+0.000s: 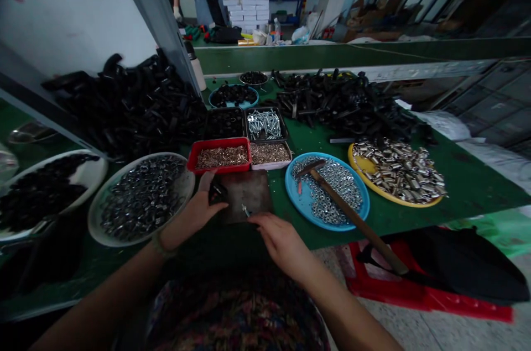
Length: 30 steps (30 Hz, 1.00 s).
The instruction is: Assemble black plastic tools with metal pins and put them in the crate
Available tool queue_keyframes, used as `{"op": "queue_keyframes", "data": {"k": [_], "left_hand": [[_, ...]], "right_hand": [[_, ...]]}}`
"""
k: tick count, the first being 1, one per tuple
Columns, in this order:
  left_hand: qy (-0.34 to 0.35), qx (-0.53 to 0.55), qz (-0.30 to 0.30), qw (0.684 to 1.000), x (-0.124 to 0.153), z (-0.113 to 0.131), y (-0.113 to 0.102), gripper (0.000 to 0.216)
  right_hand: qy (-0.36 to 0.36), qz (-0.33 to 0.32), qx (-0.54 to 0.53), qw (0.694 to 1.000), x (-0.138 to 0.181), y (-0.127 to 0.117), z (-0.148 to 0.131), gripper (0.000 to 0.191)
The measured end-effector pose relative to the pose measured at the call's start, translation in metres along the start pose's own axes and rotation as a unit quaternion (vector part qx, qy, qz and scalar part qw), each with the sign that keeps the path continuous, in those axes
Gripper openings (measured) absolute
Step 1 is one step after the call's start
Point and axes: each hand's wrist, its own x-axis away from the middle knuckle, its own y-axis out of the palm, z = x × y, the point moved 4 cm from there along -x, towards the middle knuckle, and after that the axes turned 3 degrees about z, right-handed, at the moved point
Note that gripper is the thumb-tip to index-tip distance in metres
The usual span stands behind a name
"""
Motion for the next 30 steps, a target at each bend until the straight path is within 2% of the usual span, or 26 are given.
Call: {"op": "queue_keyframes", "data": {"k": [2,5,8,12,14,17,19,21,23,26,30], "left_hand": [[-0.033,0.047,-0.004,0.998,0.003,0.002,-0.005,0.065],[-0.093,0.183,-0.051,0.977,0.013,0.007,0.004,0.046],[-0.133,0.266,-0.079,0.952,0.024,0.008,0.017,0.046],[-0.186,0.298,-0.046,0.935,0.028,0.004,0.025,0.039],[-0.166,0.283,0.001,0.945,0.024,0.005,0.024,0.038],[-0.075,0.169,0.067,0.98,0.016,0.007,0.02,0.05],[-0.031,0.097,0.085,0.991,0.012,0.004,0.017,0.056],[-0.038,0.084,0.089,0.992,0.011,-0.003,0.015,0.054],[-0.089,0.139,0.079,0.983,0.014,-0.009,0.016,0.048],[-0.176,0.27,0.015,0.947,0.021,-0.009,0.027,0.041],[-0.214,0.355,-0.047,0.909,0.026,0.0,0.041,0.041]], "right_hand": [[0.007,0.008,0.003,1.0,0.001,0.001,0.002,0.034],[0.005,0.029,0.014,0.999,-0.002,0.004,0.002,0.032],[-0.019,0.037,0.05,0.998,-0.006,0.007,-0.002,0.033],[-0.07,0.034,0.158,0.984,-0.005,0.01,-0.008,0.036],[-0.096,0.017,0.217,0.971,-0.004,0.014,-0.01,0.036],[-0.114,-0.001,0.241,0.964,-0.002,0.016,-0.01,0.037],[-0.103,0.015,0.22,0.97,-0.002,0.014,-0.009,0.037],[-0.082,0.039,0.19,0.978,-0.002,0.01,-0.006,0.036],[-0.066,0.052,0.152,0.985,-0.002,0.008,-0.005,0.034],[-0.042,0.062,0.082,0.994,-0.003,0.01,-0.004,0.031],[0.051,0.084,-0.074,0.992,-0.003,0.022,0.002,0.024]]}}
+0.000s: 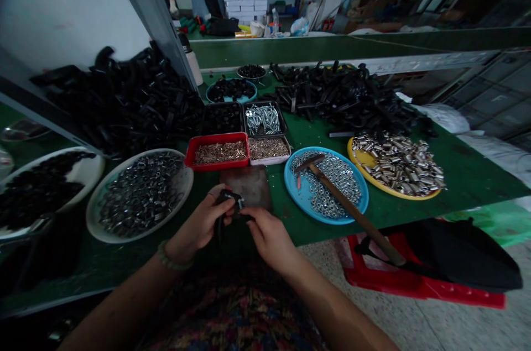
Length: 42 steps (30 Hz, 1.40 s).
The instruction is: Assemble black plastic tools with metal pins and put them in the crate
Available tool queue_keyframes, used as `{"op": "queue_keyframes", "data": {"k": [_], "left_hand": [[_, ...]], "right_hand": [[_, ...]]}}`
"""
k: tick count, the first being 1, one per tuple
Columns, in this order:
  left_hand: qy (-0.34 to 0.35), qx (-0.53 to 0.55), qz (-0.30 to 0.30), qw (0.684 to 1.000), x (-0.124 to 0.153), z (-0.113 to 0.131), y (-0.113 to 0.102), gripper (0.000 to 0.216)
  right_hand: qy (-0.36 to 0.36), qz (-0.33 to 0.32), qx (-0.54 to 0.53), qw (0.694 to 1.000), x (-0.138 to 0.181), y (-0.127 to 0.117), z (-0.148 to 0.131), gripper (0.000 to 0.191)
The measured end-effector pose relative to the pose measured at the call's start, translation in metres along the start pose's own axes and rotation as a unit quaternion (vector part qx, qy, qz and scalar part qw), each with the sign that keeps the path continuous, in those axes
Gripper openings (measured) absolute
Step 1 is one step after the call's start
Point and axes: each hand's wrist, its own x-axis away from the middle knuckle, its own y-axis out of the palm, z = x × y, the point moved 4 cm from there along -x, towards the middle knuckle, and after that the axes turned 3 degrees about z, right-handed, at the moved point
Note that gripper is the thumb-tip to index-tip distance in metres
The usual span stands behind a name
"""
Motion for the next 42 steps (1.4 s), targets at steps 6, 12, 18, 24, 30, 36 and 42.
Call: {"op": "queue_keyframes", "data": {"k": [6,12,18,24,30,36,42], "left_hand": [[-0.043,-0.093,-0.106,0.989,0.007,0.003,-0.003,0.035],[0.093,-0.218,-0.151,0.96,0.019,0.021,0.002,0.039],[0.128,-0.131,-0.104,0.978,0.018,0.005,0.003,0.049],[0.147,-0.062,-0.077,0.984,0.017,-0.001,0.002,0.038],[0.105,-0.163,-0.13,0.972,0.018,0.007,-0.003,0.078],[0.26,-0.45,-0.025,0.854,-0.005,0.038,-0.022,0.07],[0.328,-0.657,-0.132,0.666,-0.039,0.01,0.0,0.064]], "right_hand": [[0.051,-0.069,-0.126,0.988,0.005,0.0,0.008,0.02],[0.142,-0.122,-0.335,0.924,-0.002,-0.003,0.007,0.023],[0.229,-0.103,-0.495,0.832,-0.005,0.011,0.008,0.042],[0.264,-0.103,-0.503,0.816,-0.01,0.018,-0.001,0.046],[0.271,-0.031,-0.463,0.844,-0.01,0.025,-0.004,0.043],[0.046,-0.092,-0.005,0.995,-0.11,-0.005,0.006,0.016],[-0.083,-0.22,0.467,0.852,-0.228,0.039,0.025,0.016]]}}
